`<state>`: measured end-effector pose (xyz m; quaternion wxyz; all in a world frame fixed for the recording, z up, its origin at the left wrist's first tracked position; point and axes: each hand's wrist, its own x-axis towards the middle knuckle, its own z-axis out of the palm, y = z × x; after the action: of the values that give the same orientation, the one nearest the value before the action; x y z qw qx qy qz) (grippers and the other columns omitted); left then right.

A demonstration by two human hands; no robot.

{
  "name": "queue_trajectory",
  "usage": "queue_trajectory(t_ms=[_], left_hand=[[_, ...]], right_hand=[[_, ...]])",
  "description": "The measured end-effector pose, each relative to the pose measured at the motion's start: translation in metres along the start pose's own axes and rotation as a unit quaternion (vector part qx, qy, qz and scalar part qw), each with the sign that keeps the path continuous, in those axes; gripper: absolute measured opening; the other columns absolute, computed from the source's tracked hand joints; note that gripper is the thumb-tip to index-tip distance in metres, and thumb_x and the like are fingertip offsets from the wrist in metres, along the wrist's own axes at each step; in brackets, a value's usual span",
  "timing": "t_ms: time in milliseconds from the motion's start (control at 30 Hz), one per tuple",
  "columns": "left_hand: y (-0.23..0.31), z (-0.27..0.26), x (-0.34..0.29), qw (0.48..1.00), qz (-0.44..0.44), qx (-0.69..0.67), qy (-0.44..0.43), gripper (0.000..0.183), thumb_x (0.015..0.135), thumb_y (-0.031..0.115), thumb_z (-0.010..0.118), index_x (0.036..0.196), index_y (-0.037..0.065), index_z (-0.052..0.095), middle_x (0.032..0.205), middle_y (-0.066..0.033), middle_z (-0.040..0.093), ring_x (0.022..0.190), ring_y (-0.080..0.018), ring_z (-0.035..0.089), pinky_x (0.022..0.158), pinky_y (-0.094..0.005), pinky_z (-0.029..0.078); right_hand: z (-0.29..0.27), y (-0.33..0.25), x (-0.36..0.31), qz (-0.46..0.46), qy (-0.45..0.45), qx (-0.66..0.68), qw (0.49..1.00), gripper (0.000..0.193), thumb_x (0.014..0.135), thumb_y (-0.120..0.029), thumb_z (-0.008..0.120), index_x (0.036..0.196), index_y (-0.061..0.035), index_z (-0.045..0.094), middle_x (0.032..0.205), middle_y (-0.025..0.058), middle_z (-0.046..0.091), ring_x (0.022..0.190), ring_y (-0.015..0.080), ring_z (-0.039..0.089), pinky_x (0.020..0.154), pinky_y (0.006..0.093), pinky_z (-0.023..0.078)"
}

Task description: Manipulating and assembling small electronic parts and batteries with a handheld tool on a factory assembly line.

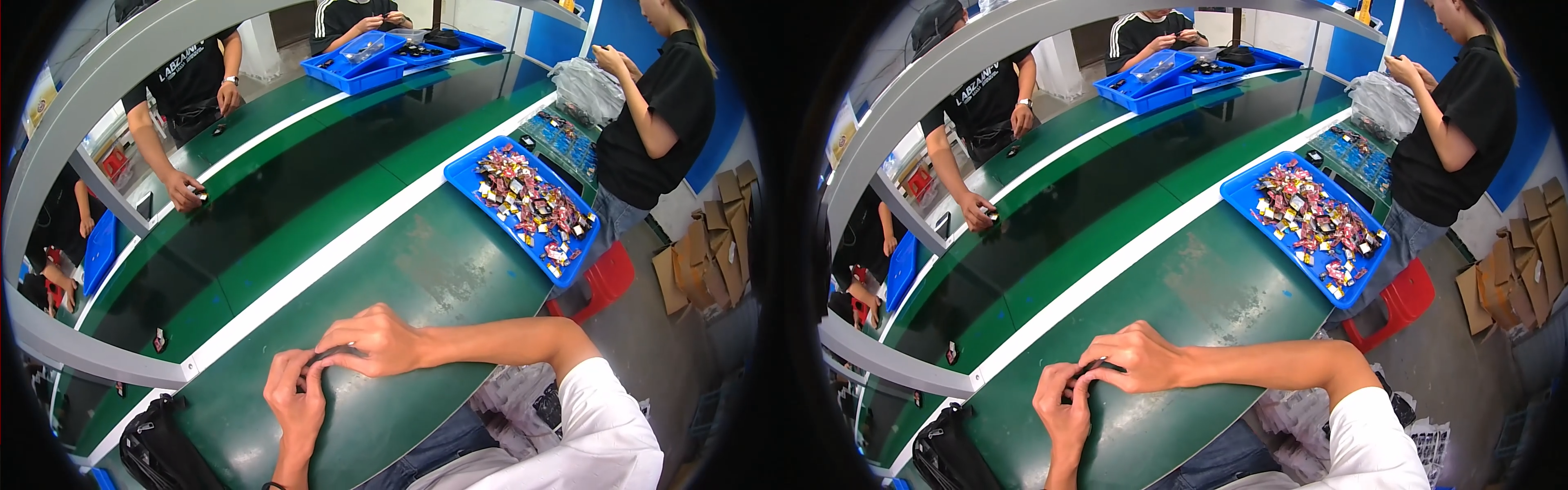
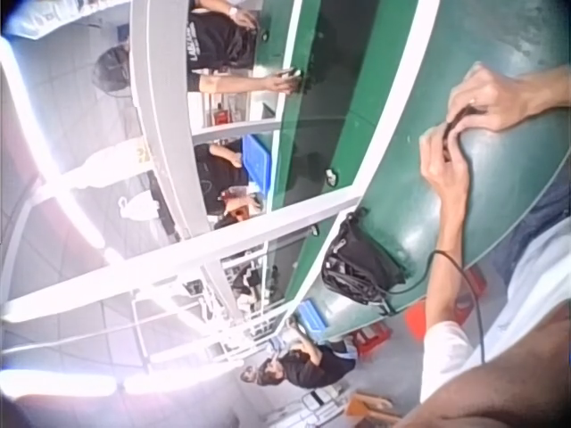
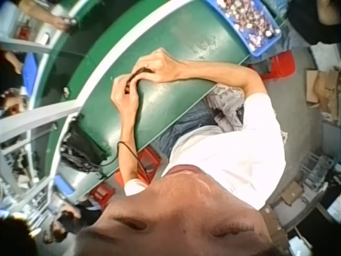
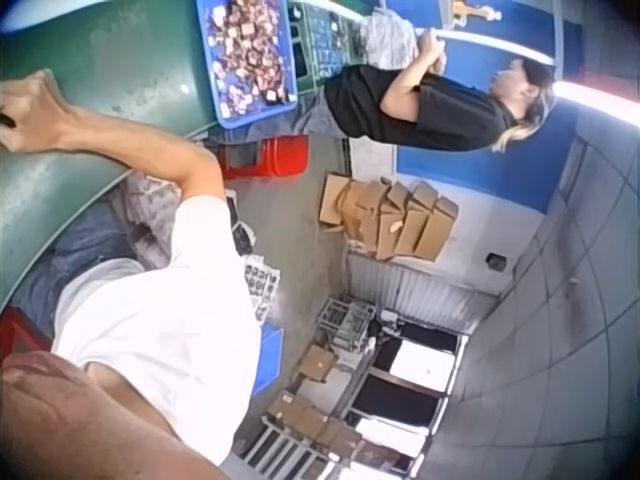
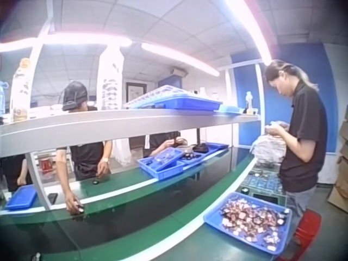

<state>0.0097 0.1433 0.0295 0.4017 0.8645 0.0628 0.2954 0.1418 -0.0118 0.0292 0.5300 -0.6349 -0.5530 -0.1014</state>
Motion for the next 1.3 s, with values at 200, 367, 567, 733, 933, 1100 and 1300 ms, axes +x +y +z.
queue_trajectory(t_ms=[200, 367, 567, 733, 933, 1100, 1300], left_hand=[[-0.0009, 0.0007, 0.0007, 1.000, 0.000, -0.003, 0.000, 0.018, 0.085, -0.006, 0.080, 0.101, -0.001, 0.074, 0.096, -0.0089, 0.069, 0.065, -0.0109, 0.060, 0.052, -0.0235, 0.044], [0.0037, -0.0006, 0.0016, 1.000, -0.015, 0.000, -0.003, 0.020, 0.084, -0.007, 0.080, 0.102, -0.001, 0.074, 0.098, -0.0090, 0.069, 0.065, -0.0103, 0.059, 0.052, -0.0233, 0.043], [0.0015, -0.0007, 0.0022, 1.000, -0.003, 0.002, -0.006, 0.018, 0.085, -0.007, 0.079, 0.102, -0.001, 0.075, 0.099, -0.0094, 0.069, 0.065, -0.0112, 0.060, 0.053, -0.0237, 0.045], [0.0032, -0.0003, 0.0001, 1.000, -0.009, 0.000, -0.003, 0.016, 0.086, -0.007, 0.078, 0.100, -0.002, 0.075, 0.096, -0.0095, 0.069, 0.067, -0.0123, 0.062, 0.054, -0.0239, 0.046], [0.0014, 0.0003, -0.0001, 1.000, -0.005, -0.002, 0.002, 0.013, 0.086, -0.007, 0.078, 0.097, -0.002, 0.076, 0.091, -0.0098, 0.069, 0.066, -0.0130, 0.063, 0.055, -0.0242, 0.049], [-0.0016, -0.0019, -0.0004, 1.000, -0.001, -0.003, 0.001, 0.011, 0.086, -0.008, 0.078, 0.095, -0.002, 0.075, 0.089, -0.0095, 0.069, 0.066, -0.0131, 0.063, 0.055, -0.0245, 0.049], [-0.0018, -0.0002, -0.0016, 1.000, 0.003, -0.002, -0.005, 0.011, 0.085, -0.008, 0.079, 0.093, -0.002, 0.074, 0.086, -0.0087, 0.069, 0.066, -0.0126, 0.062, 0.054, -0.0246, 0.048]], right_hand=[[0.0014, 0.0042, -0.0026, -0.020, -0.002, -0.022, 1.000, 0.014, 0.087, -0.014, 0.081, 0.096, -0.0054, 0.076, 0.086, 0.0058, 0.075, 0.064, 0.0258, 0.070, 0.057, 0.0349, 0.055], [0.0017, 0.0043, -0.0026, -0.013, 0.006, -0.015, 1.000, 0.016, 0.085, -0.017, 0.083, 0.096, -0.0067, 0.078, 0.083, 0.0054, 0.076, 0.062, 0.0249, 0.070, 0.056, 0.0346, 0.055], [-0.0014, 0.0012, -0.0016, 0.007, -0.003, -0.012, 1.000, 0.015, 0.084, -0.017, 0.084, 0.094, -0.0069, 0.078, 0.081, 0.0062, 0.076, 0.060, 0.0260, 0.069, 0.055, 0.0346, 0.054], [-0.0033, -0.0019, 0.0000, 0.012, 0.003, -0.014, 1.000, 0.014, 0.084, -0.016, 0.083, 0.093, -0.0067, 0.077, 0.081, 0.0069, 0.076, 0.060, 0.0269, 0.069, 0.055, 0.0348, 0.054], [-0.0052, -0.0026, -0.0002, 0.013, -0.007, -0.010, 1.000, 0.012, 0.086, -0.015, 0.081, 0.093, -0.0064, 0.075, 0.080, 0.0070, 0.075, 0.060, 0.0268, 0.070, 0.055, 0.0347, 0.055], [-0.0009, -0.0001, 0.0006, 0.003, -0.001, 0.007, 1.000, 0.011, 0.087, -0.013, 0.079, 0.093, -0.0052, 0.074, 0.081, 0.0085, 0.075, 0.063, 0.0268, 0.072, 0.056, 0.0355, 0.056], [-0.0023, 0.0000, -0.0003, 0.003, -0.007, 0.013, 1.000, 0.012, 0.087, -0.013, 0.079, 0.093, -0.0047, 0.074, 0.082, 0.0089, 0.076, 0.064, 0.0273, 0.072, 0.057, 0.0357, 0.056]])
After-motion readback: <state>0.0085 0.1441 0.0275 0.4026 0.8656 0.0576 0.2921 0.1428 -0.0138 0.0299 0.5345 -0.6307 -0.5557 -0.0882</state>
